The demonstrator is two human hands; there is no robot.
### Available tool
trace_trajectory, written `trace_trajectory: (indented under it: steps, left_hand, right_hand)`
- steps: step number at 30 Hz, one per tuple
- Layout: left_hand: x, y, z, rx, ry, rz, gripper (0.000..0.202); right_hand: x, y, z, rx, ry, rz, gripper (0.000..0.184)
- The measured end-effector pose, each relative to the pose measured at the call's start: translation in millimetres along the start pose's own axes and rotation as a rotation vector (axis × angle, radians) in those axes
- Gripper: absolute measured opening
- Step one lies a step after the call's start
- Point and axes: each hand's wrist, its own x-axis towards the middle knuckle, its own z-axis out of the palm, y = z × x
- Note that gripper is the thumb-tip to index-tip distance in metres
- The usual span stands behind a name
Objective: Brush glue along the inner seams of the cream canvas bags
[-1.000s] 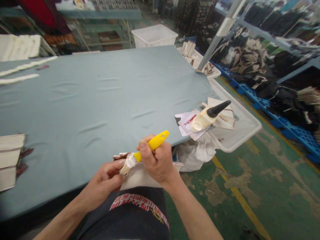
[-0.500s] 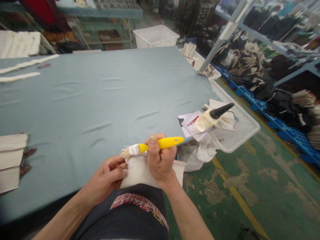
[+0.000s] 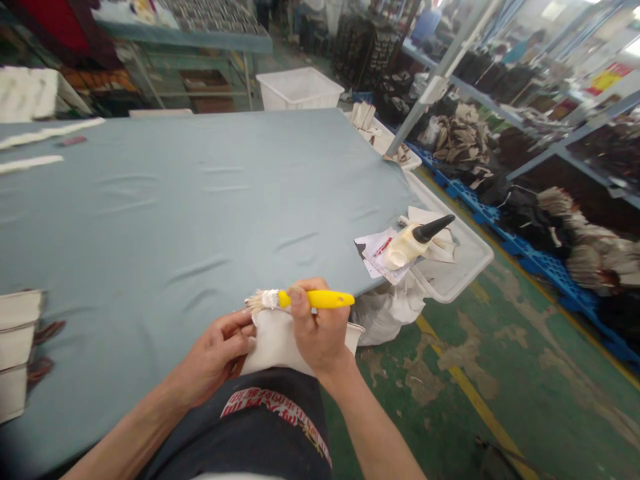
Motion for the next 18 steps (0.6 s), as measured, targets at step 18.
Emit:
trace_trajectory:
  steps: [18]
  left_hand:
    - [-14,23,-53.8,-0.097,-0.055,0.065,0.051]
  right_hand:
    - [8,-32,43,0.097,0.188,0.101,0.047]
